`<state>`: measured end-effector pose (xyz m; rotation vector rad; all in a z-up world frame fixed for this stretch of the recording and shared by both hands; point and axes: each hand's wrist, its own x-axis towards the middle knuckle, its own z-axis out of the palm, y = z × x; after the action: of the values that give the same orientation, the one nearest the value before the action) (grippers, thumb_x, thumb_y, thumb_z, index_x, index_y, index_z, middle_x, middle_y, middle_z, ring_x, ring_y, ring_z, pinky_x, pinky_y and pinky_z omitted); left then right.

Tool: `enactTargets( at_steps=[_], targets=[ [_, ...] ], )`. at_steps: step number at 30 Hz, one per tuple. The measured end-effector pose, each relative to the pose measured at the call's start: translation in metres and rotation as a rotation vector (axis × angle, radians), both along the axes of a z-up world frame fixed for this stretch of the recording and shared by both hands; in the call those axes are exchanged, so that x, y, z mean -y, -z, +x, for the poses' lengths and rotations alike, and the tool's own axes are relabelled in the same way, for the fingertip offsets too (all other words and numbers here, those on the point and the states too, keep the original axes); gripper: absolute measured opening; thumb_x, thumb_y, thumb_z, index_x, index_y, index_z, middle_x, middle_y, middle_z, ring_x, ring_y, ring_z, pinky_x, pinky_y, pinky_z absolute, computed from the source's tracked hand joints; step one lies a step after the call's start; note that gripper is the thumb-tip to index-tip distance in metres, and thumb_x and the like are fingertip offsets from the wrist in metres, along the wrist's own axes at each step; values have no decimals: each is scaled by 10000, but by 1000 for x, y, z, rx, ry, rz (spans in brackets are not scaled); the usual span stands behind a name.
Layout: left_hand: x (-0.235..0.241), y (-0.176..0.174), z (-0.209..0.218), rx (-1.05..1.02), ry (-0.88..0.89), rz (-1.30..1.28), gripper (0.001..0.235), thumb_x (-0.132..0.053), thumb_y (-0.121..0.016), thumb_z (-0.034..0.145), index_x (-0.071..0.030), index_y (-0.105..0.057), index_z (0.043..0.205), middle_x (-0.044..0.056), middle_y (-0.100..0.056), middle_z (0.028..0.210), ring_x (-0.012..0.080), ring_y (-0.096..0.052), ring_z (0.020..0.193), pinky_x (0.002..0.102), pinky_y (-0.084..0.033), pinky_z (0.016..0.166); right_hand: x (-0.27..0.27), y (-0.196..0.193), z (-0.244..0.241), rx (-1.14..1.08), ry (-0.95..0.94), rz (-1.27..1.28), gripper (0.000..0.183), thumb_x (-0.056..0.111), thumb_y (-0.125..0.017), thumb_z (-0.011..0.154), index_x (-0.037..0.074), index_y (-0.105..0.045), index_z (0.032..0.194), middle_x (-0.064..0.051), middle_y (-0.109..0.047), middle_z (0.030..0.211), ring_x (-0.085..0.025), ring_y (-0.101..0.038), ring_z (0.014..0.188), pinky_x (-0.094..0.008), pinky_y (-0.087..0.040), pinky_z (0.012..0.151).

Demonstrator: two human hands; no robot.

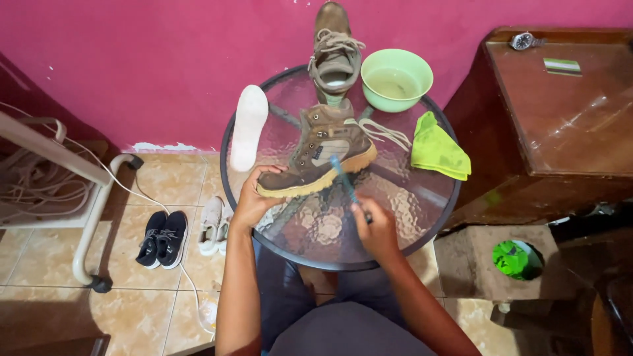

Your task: The person scrubs a brown hiking boot with a blue toothbrush, focusing on the sole and side panels. The person holds the boot with the left hand and scrubs with the right hand. A bowl of water, a cloth, and the other boot are visible on the table.

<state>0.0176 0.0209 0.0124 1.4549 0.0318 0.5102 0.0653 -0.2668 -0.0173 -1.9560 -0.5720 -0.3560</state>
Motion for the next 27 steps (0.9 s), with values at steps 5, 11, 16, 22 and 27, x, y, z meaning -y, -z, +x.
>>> enactTargets(
  at_steps=[5,11,16,22,27],
  targets=[
    [-3,4,1,-34,1,70,691,112,-901,509,19,-618,1133,202,-677,1168,279,-602,1183,360,-508,1002,-5,-14,-1,-24,26,50,138,162,-733,945,86,-770,1055,-162,-770,850,-377,-747,863,-453,-585,742],
    [0,-7,0,-77,11,167,651,123,-834,557,12,-585,1148,213,-657,1214,296,-580,1225,358,-512,978,-2,-23,1,-43,6,38,161,178,-755,919,86,-777,1049,-151,-791,901,-363,-761,905,-440,-608,776],
    [5,0,-2,-38,-10,69,673,168,-838,530,25,-568,1130,218,-672,1189,274,-612,1202,322,-532,957,-3,-9,-2,-14,45,5,174,178,-774,910,94,-770,1062,-146,-794,908,-346,-769,888,-429,-615,771],
    [4,3,1,-38,-19,60,676,187,-829,523,36,-569,1128,227,-667,1186,273,-610,1186,325,-535,953,2,-11,-1,-123,88,64,210,202,-725,946,123,-772,1134,-147,-792,933,-360,-752,944,-453,-595,785],
    [0,3,1,23,12,120,667,162,-859,517,36,-590,1114,236,-675,1185,313,-609,1213,400,-466,1049,2,-20,6,-37,55,26,200,139,-696,955,36,-742,1120,-220,-765,925,-402,-741,914,-501,-583,770]
  ],
)
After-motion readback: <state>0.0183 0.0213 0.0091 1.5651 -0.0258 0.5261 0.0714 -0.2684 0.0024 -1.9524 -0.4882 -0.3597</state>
